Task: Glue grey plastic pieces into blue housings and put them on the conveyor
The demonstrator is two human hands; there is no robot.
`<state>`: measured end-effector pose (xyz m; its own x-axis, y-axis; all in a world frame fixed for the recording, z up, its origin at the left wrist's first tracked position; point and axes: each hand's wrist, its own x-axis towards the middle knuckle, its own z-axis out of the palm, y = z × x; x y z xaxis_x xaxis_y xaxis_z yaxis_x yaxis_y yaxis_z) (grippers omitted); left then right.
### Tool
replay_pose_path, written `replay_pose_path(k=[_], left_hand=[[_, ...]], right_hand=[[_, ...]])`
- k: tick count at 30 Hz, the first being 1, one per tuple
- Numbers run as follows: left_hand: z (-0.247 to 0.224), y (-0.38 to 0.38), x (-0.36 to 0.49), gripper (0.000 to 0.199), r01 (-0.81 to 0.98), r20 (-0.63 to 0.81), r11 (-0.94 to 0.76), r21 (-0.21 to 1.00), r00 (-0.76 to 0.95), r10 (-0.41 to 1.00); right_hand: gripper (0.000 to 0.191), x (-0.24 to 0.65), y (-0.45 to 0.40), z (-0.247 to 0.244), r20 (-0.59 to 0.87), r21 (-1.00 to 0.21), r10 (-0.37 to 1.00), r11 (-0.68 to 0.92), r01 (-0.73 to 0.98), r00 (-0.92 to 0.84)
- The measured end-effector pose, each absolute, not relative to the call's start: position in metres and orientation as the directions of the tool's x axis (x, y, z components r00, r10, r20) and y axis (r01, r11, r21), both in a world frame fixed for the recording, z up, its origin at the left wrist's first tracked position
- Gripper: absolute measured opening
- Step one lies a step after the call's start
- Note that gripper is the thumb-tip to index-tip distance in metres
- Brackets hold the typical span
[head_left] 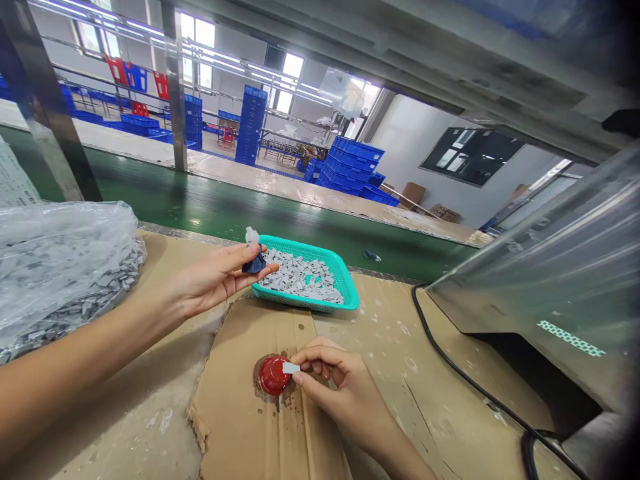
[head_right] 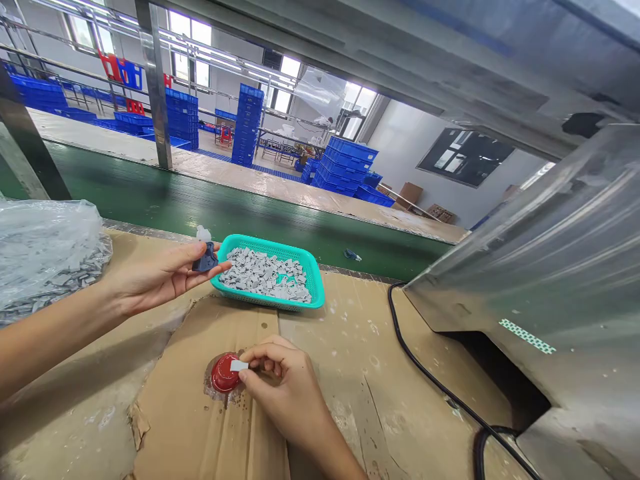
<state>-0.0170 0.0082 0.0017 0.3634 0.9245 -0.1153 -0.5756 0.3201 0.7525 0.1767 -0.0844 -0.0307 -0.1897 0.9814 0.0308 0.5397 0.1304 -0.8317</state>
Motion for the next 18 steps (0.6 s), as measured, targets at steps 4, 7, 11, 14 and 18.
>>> replay_pose_path(k=[4, 7, 11, 14, 18], left_hand=[[0.001, 0.0, -0.016, 0.009, -0.519, -0.094, 0.326, 0.791, 0.422, 0.901], [0.001, -0.004, -0.016, 0.013, -0.498, -0.105, 0.326, 0.804, 0.42, 0.901], [0.003, -0.009, -0.014, 0.009, -0.482, -0.133, 0.336, 0.809, 0.407, 0.904], [0.003, -0.011, -0.011, 0.015, -0.479, -0.137, 0.341, 0.809, 0.411, 0.901], [0.0, -0.012, -0.01, 0.022, -0.422, -0.14, 0.357, 0.834, 0.463, 0.875]], right_hand=[[0.011, 0.176, -0.087, -0.028, 0.023, -0.844, 0.984, 0.115, 0.523, -0.179], [0.011, 0.179, -0.087, -0.024, 0.052, -0.851, 0.981, 0.142, 0.506, -0.187], [0.009, 0.184, -0.086, -0.015, 0.112, -0.813, 0.962, 0.233, 0.533, -0.249], [0.012, 0.184, -0.084, -0.01, 0.162, -0.779, 0.945, 0.299, 0.552, -0.283], [0.013, 0.182, -0.081, -0.009, 0.178, -0.76, 0.94, 0.319, 0.566, -0.291]])
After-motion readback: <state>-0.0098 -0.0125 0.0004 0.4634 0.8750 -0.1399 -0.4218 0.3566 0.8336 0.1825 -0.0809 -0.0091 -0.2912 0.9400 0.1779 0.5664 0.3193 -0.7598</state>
